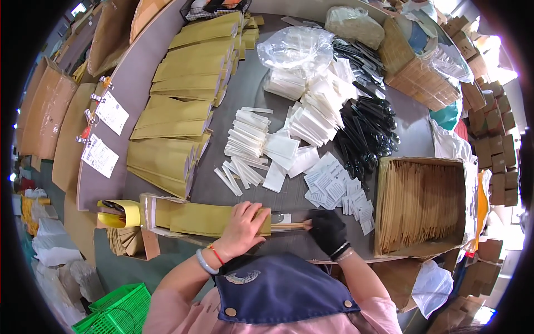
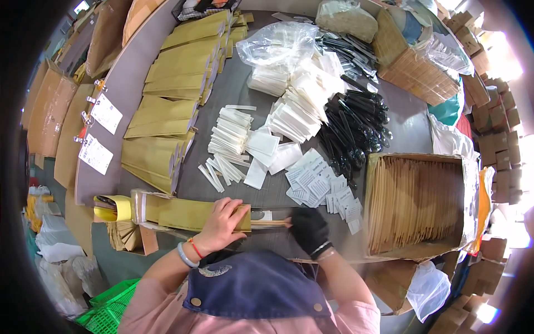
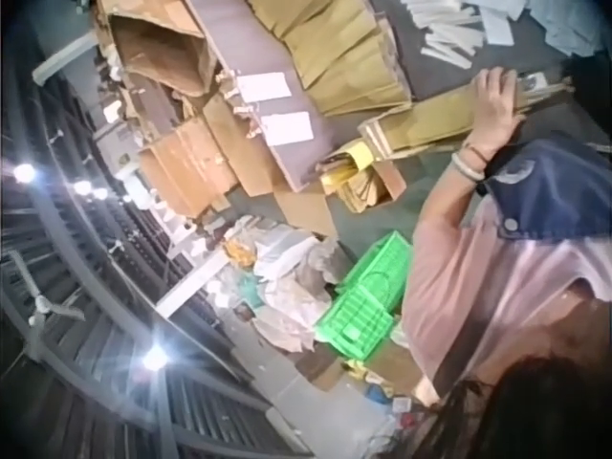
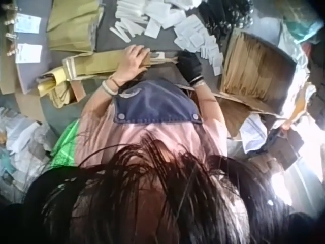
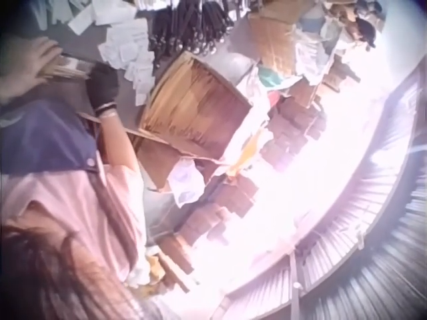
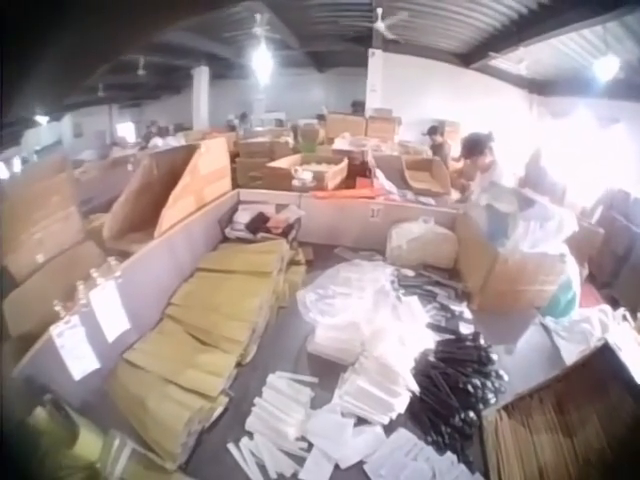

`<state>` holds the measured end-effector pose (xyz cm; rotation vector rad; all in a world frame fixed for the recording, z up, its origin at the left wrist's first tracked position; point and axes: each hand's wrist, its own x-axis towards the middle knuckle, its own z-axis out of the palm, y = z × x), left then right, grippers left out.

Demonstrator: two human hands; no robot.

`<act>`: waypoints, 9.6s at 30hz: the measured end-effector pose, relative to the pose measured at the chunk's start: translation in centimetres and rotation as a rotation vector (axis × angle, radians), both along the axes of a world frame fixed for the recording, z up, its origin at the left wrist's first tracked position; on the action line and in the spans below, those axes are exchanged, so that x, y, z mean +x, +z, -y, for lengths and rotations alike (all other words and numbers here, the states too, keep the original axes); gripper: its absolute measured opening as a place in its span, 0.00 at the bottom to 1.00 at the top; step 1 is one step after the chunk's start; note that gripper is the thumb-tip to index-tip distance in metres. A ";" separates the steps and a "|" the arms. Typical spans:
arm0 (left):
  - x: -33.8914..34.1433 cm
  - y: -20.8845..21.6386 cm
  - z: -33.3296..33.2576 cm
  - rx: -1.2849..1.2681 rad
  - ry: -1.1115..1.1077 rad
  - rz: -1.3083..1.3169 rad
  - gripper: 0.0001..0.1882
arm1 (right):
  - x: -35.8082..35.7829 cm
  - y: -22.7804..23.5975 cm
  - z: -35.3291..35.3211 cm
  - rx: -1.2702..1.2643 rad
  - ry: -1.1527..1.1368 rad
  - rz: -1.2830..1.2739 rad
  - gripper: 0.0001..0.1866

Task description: Manual assembly and packaging of wooden sticks into paper sleeves on a production line.

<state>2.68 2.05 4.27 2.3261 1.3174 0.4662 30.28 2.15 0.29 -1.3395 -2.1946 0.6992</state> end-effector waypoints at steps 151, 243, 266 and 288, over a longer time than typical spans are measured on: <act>-0.3 -0.1 0.2 -0.029 0.001 0.007 0.40 | -2.8 -0.2 0.5 -0.037 0.063 -0.038 0.11; 3.9 -3.9 -5.5 0.004 0.547 0.517 0.04 | 24.0 -0.8 2.4 0.031 -1.293 -0.356 0.14; 3.1 -1.6 1.2 0.128 0.096 0.107 0.08 | 9.6 5.3 -14.6 -0.237 -0.865 0.374 0.21; 10.9 -1.4 -9.0 0.225 0.062 0.218 0.15 | 7.4 7.0 -2.6 0.089 -0.758 -0.237 0.19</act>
